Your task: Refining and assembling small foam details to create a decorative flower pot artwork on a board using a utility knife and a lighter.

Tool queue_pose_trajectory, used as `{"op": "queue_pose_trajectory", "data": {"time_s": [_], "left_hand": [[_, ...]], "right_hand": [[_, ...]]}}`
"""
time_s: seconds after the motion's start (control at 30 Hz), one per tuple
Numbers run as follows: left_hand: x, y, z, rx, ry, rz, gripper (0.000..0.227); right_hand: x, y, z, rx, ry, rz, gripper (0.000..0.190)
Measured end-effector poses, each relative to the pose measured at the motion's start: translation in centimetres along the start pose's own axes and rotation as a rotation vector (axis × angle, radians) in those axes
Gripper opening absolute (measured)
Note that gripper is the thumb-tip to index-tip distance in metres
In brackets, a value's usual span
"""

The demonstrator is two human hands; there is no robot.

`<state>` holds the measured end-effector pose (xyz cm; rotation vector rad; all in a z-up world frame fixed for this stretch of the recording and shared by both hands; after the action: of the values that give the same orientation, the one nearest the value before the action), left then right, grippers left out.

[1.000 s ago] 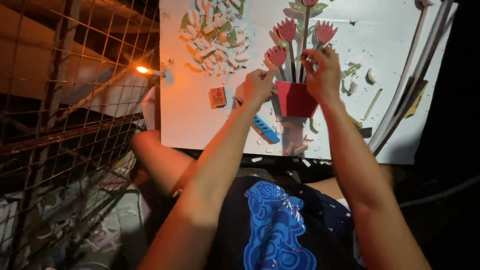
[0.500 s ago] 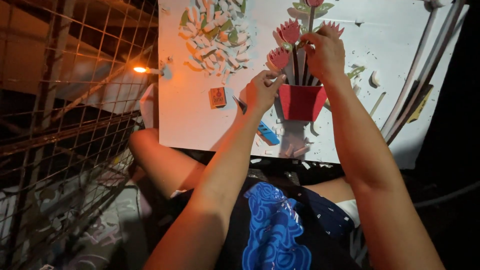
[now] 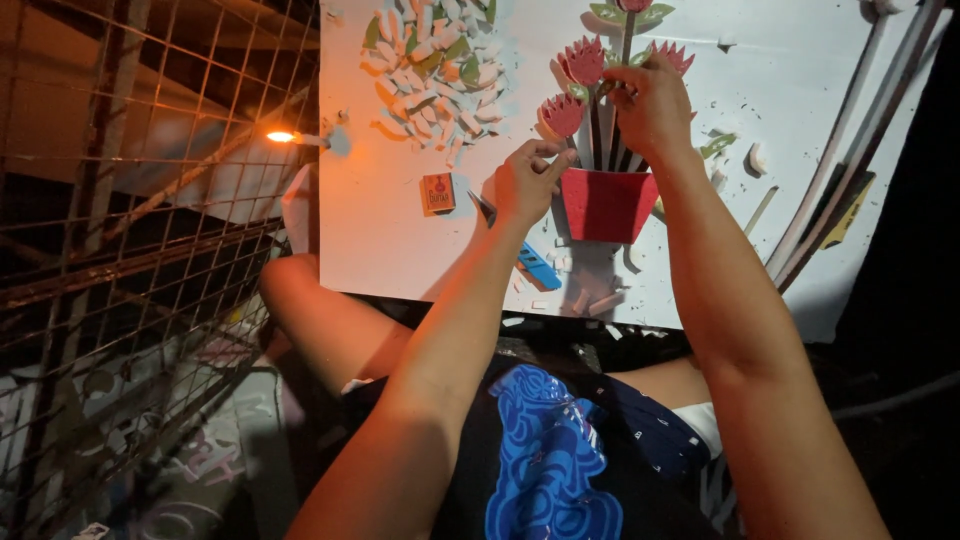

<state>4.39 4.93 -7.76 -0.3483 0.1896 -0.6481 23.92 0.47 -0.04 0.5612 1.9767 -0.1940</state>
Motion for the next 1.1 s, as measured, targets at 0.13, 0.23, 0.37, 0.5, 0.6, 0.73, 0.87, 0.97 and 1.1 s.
{"op": "queue_pose_trajectory", "data": {"time_s": [0.13, 0.23, 0.37, 0.5, 0.6, 0.73, 0.87, 0.97, 1.1], "left_hand": [[0.0, -0.1, 0.2, -0.006, -0.017, -0.004, 0.032], [-0.3, -0.5, 1.1, -0.061, 0.074, -0.016, 0.032], [-0.2, -0.3, 0.6, -0.063, 0.071, -0.027, 0.035], [-0.1, -0.2, 0.5, -0.022, 0.025, -0.015, 0.034], [-0.1, -0.1, 0.2, -0.015, -0.011, -0.018, 0.032], [0.0, -0.2, 0.2, -0.018, -0.028, -0.020, 0.032], [-0.2, -0.2, 0.5, -0.009, 0.063, -0.013, 0.032], [-0.2, -0.2, 0.9, 0.021, 0.016, -0.009, 0.033], [-0.5, -0.9, 2.4, -0.029, 0.136, -0.012, 0.035]], "right_hand": [[0.2, -0.1, 0.3, -0.017, -0.003, 0.007, 0.031], [-0.3, -0.2, -0.5, -0.072, -0.024, 0.040, 0.031], [-0.1, -0.3, -0.3, -0.069, -0.081, 0.051, 0.028], [-0.2, -0.4, -0.3, -0.053, -0.043, 0.072, 0.030], [0.0, -0.4, -0.4, -0.052, -0.041, 0.086, 0.031], [-0.1, -0.4, -0.7, -0.038, -0.076, 0.079, 0.030], [-1.4, -0.8, -2.1, -0.033, 0.008, 0.096, 0.030], [-3.1, -1.6, -3.0, -0.061, 0.117, 0.177, 0.020], [-4.2, -4.0, -3.7, 0.068, 0.160, 0.159, 0.027]]}}
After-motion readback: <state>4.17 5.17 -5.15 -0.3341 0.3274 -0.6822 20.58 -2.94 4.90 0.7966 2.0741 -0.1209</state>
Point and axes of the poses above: each hand's wrist, its own y-axis towards the middle knuckle, its own x-axis out of the palm, z = x × y, the point moved 9 cm from there along y, towards the middle knuckle, and after that the axes turned 2 degrees about -z, right-handed, at the moved point
